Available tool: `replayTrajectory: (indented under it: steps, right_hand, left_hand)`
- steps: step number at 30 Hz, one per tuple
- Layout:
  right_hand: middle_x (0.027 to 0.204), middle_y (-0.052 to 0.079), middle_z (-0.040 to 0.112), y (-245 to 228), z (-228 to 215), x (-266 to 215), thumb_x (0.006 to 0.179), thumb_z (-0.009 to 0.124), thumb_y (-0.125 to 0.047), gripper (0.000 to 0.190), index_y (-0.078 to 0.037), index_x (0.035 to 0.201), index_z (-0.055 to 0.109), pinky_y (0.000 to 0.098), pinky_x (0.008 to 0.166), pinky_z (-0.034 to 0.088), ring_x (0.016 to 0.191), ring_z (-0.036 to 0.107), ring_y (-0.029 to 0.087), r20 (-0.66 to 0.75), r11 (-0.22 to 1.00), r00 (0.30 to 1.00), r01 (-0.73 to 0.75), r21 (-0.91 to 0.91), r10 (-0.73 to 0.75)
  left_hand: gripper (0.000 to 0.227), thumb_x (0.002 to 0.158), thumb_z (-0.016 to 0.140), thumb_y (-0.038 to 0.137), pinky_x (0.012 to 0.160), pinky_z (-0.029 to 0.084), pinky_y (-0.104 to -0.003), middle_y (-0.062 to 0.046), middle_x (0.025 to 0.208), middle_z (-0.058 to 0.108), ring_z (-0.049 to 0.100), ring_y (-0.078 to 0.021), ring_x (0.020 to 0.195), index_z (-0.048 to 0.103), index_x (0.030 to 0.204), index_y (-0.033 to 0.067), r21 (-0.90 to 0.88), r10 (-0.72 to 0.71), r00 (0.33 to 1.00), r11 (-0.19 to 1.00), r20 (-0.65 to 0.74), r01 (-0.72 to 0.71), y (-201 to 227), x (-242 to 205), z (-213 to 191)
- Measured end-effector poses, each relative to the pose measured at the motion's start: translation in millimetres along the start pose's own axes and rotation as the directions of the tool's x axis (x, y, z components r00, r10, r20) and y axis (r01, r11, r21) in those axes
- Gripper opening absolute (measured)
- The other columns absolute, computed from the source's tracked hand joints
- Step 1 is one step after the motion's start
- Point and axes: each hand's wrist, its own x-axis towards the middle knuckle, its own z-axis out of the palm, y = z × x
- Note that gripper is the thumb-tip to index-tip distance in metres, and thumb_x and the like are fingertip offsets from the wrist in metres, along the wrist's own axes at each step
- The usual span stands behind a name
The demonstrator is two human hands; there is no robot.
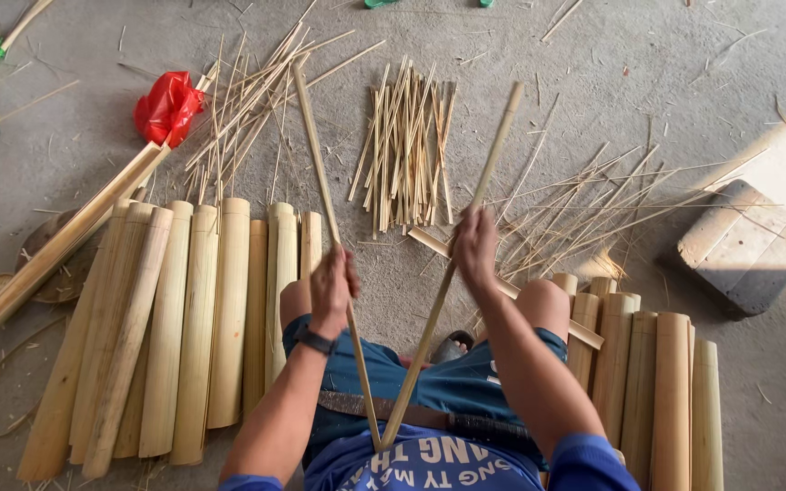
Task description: The person sits on the floor and uses a knife to split a small bamboo cylinder into thin strips. They then use a larger bamboo piece to further separate and straighten the strips, repeating the process with additional bamboo pieces.
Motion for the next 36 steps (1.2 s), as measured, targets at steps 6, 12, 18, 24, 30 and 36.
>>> replayTrajectory:
  steps: [6,12,18,24,30,36]
  right_hand:
    - [0.068,0.004,0.055,18.2,11.4,-139.7,0.108,0.036,-0.031,0.026,-0.009,0.101,0.048,0.0349,0.04,0.054,0.048,0.057,0.016,0.362,0.91,0.895,-0.352,0.218,0.26]
    - [0.07,0.001,0.049,12.0,-45.2,-56.3,0.115,0.04,-0.027,0.023,-0.008,0.105,0.049,0.0326,0.04,0.046,0.048,0.047,0.012,-0.004,0.914,0.984,-0.161,0.373,0.175]
    - [0.109,0.017,0.07,12.0,31.2,-60.6,0.106,0.032,-0.024,0.035,0.0,0.124,0.051,0.0443,0.09,0.058,0.101,0.073,0.03,0.203,0.733,0.939,-0.345,0.586,0.279]
    - [0.128,0.032,0.059,25.4,23.0,-11.7,0.106,0.047,-0.021,0.042,0.012,0.132,0.055,0.0492,0.098,0.057,0.115,0.064,0.039,0.429,0.898,0.84,-0.421,0.127,0.333]
    - [0.13,0.018,0.067,21.1,-100.7,69.1,0.104,0.051,-0.026,0.042,-0.005,0.14,0.058,0.0406,0.095,0.06,0.114,0.068,0.026,0.11,0.946,0.953,-0.256,-0.198,0.281]
    - [0.11,0.021,0.076,106.8,-237.8,97.2,0.101,0.056,-0.035,0.042,0.0,0.116,0.075,0.0462,0.099,0.053,0.102,0.072,0.032,-0.163,0.543,0.954,-0.279,-0.792,0.252]
  left_hand:
    - [0.039,0.105,0.052,0.045,0.043,0.043,-0.023,0.006,0.062,0.048,0.046,-0.0051,0.049,0.063,0.108,0.0077,-0.173,-0.285,0.939,0.932,0.191,0.318,-5.8,-74.3,-12.7]
    - [0.039,0.107,0.052,0.041,0.039,0.043,-0.02,0.006,0.062,0.052,0.048,-0.0037,0.048,0.07,0.108,0.0068,0.364,0.129,0.986,0.928,-0.105,-0.082,73.8,-20.1,-69.8]
    - [0.025,0.112,0.053,0.027,0.049,0.056,-0.023,-0.004,0.087,0.075,0.065,-0.0067,0.062,0.072,0.119,0.011,0.47,-0.042,0.964,0.878,0.262,-0.089,-21.0,-7.2,26.1]
    - [0.025,0.106,0.054,0.025,0.04,0.05,-0.023,-0.005,0.073,0.072,0.061,-0.0089,0.048,0.072,0.118,0.0114,0.545,-0.08,0.967,0.836,0.242,-0.068,-54.2,8.0,75.5]
    - [0.037,0.103,0.06,0.035,0.037,0.051,-0.019,0.0,0.079,0.075,0.064,-0.0039,0.05,0.069,0.118,0.0024,0.569,-0.148,0.986,0.818,0.071,0.082,-60.5,182.7,101.3]
    - [0.078,0.091,0.074,0.05,0.1,0.047,-0.054,-0.029,0.137,0.052,0.055,-0.0391,0.124,0.047,0.141,-0.0027,0.928,0.126,0.98,0.322,0.155,-0.188,-103.0,267.2,102.6]
